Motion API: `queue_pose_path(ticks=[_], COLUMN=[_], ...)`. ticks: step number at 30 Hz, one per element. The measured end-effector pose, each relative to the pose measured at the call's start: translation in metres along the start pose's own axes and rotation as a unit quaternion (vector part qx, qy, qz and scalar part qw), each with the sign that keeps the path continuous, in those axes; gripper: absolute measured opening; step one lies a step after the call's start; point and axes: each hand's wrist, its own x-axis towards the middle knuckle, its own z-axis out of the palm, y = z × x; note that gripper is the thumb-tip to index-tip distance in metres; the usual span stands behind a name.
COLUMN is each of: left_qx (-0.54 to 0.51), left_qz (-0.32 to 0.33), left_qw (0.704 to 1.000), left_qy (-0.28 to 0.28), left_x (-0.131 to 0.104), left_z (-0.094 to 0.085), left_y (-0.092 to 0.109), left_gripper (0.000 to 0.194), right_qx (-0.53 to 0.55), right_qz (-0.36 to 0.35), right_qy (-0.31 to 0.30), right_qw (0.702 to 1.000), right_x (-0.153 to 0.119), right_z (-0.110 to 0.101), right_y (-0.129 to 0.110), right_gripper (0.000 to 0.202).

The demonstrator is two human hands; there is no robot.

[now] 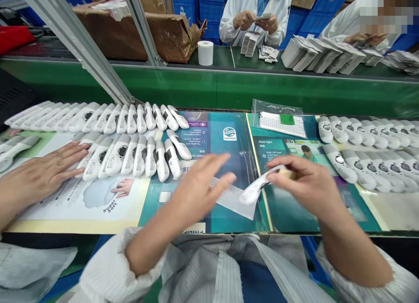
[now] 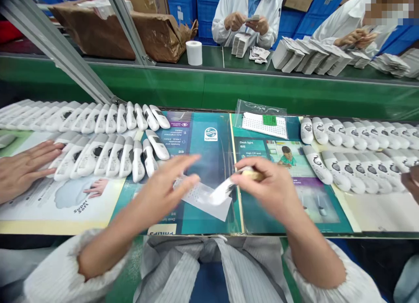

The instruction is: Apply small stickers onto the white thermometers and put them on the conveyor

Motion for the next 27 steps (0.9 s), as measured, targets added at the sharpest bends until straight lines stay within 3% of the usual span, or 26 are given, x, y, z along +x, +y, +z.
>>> queue_pose_path(ticks=[2, 4, 7, 10, 13, 15, 17, 19, 21, 23, 25, 27], left_qx=[0.252, 0.41, 0.457, 0.455, 0.45, 0.455, 0.45, 0.392, 0.235, 0.012, -0.158, -0.258], left_qz=[-0.023, -0.092, -0.166, -0.212, -0.229, -0.224, -0.193, -0.133, -0.069, -0.046, -0.078, -0.12], left_qw=[0.964, 0.906, 0.874, 0.864, 0.861, 0.861, 0.872, 0.907, 0.962, 0.995, 0.983, 0.957], left_qy=[0.086, 0.051, 0.003, -0.036, -0.058, -0.049, -0.003, 0.074, 0.121, 0.088, 0.052, 0.063], left_x=[0.019, 0.039, 0.062, 0.075, 0.077, 0.072, 0.062, 0.046, 0.027, 0.007, -0.01, -0.021], left_z=[-0.018, -0.033, -0.044, -0.044, -0.041, -0.037, -0.033, -0.025, -0.013, 0.004, 0.024, 0.04], left_y=[-0.012, -0.025, -0.039, -0.042, -0.038, -0.033, -0.026, -0.018, -0.012, -0.012, -0.016, -0.022], left_gripper=[0.046, 0.049, 0.056, 0.057, 0.041, 0.036, 0.042, 0.048, 0.047, 0.042, 0.04, 0.042], right_qx=[-0.093, -0.19, -0.271, -0.318, -0.338, -0.299, -0.2, -0.123, -0.091, -0.084, -0.092, -0.114], right_qz=[0.056, 0.108, 0.143, 0.13, 0.076, 0.006, -0.064, -0.074, -0.05, -0.03, -0.022, -0.021], right_qy=[0.046, 0.075, 0.083, 0.093, 0.137, 0.135, 0.074, -0.025, -0.104, -0.155, -0.18, -0.173], right_qw=[0.993, 0.973, 0.948, 0.935, 0.928, 0.945, 0.975, 0.989, 0.989, 0.984, 0.979, 0.978], right_x=[0.012, 0.027, 0.046, 0.053, 0.038, 0.018, -0.007, -0.029, -0.044, -0.05, -0.047, -0.038], right_z=[-0.029, -0.061, -0.1, -0.108, -0.084, -0.053, -0.019, 0.013, 0.037, 0.052, 0.058, 0.058], right_y=[0.023, 0.048, 0.08, 0.093, 0.075, 0.049, 0.02, -0.004, -0.017, -0.018, -0.013, -0.006], right_gripper=[0.035, 0.039, 0.037, 0.034, 0.047, 0.041, 0.031, 0.024, 0.021, 0.019, 0.016, 0.016])
